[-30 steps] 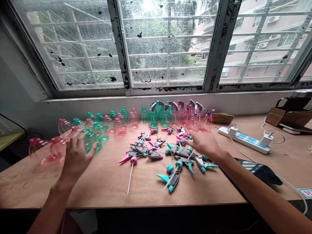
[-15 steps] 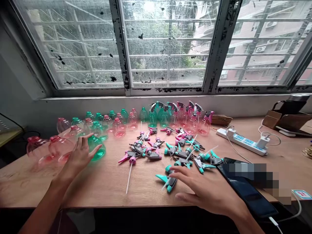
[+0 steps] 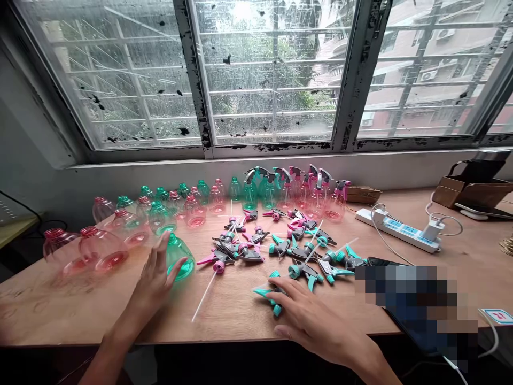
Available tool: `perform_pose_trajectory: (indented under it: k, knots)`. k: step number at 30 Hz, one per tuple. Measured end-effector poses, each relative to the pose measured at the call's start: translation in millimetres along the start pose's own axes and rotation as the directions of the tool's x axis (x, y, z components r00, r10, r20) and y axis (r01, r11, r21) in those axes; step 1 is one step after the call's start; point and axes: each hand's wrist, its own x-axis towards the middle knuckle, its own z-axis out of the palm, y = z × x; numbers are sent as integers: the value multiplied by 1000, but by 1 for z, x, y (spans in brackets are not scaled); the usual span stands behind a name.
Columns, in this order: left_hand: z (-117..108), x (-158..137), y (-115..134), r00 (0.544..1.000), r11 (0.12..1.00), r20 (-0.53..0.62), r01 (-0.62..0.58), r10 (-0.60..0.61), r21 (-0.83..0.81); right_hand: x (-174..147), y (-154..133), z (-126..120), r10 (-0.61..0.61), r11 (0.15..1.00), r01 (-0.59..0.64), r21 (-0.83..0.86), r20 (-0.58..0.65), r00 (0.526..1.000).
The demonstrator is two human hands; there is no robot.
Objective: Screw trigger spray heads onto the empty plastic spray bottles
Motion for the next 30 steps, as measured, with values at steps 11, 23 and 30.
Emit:
perform_pose_trajectory:
  k: [11,23,30]
  knots:
    - [-16,112,-23,981,986,189,5,-37,168,9,6,11,-6,1000,6,-1,-48,999]
    - [52,195,-3,956,950,149,218,-254,226,14,24,26,-50,996,30,-84,-250,967]
    - [33,184,29,991,993,67,113,-114,20,12,42,26,-77,993,24,-119,-463,883]
